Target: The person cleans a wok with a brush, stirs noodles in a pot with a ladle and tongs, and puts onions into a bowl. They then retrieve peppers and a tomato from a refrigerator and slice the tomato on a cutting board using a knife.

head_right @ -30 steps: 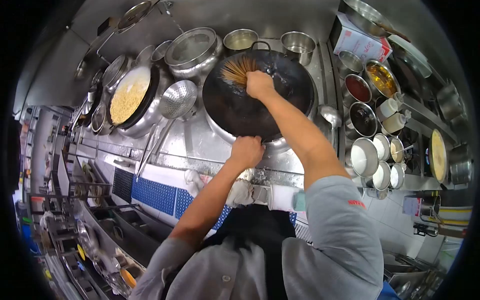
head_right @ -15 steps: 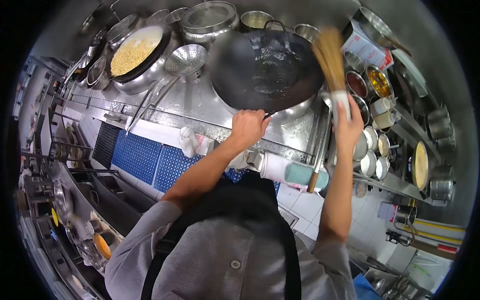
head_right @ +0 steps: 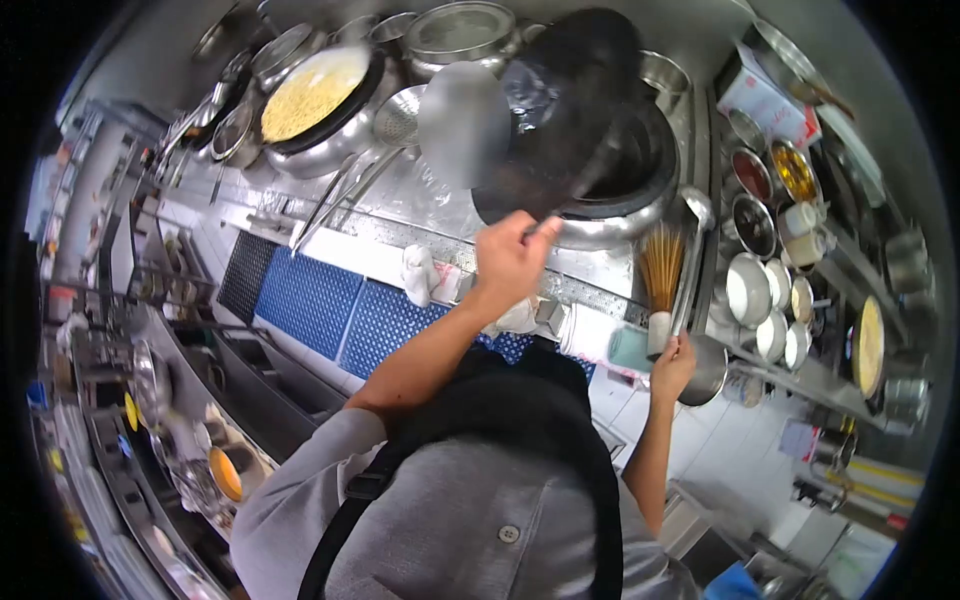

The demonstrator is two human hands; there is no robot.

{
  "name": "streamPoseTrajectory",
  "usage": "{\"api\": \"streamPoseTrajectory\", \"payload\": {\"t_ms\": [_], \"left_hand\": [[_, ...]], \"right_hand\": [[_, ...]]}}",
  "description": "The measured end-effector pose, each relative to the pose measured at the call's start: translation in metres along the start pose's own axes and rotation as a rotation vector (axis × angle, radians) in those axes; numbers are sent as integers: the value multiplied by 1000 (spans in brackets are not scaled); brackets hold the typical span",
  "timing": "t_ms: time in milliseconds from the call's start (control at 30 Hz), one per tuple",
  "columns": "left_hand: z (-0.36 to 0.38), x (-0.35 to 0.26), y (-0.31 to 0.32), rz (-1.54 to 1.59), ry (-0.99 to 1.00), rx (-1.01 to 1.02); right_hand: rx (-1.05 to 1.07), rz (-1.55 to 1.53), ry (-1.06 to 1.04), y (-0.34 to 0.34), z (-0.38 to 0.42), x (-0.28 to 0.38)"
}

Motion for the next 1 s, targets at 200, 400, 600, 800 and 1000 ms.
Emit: {"api": "streamPoseTrajectory", "payload": {"t_ms": [200, 400, 600, 800, 1000], "left_hand": [[-63, -3, -44, 265, -135, -202], [-51, 8, -3, 148, -33, -151], [-7, 47, 79, -306, 432, 198], [-37, 77, 122, -550, 350, 482], [-44, 86, 145, -593, 260, 611]], "right_hand": [[90, 97, 52, -19, 3, -15], [290, 93, 218, -17, 2, -31], [403, 213, 44, -12, -7, -34], [277, -12, -59, -9, -13, -82], [206, 85, 55, -31, -18, -83]]}}
Point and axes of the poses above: each hand's wrist, its own z-axis away from the middle knuckle, its own y-axis out of the palm, x = y × z, the point moved 6 cm from there along -z, towards the middle knuckle, and after that the axes turned 6 degrees about -z, right-handed, at the moved point
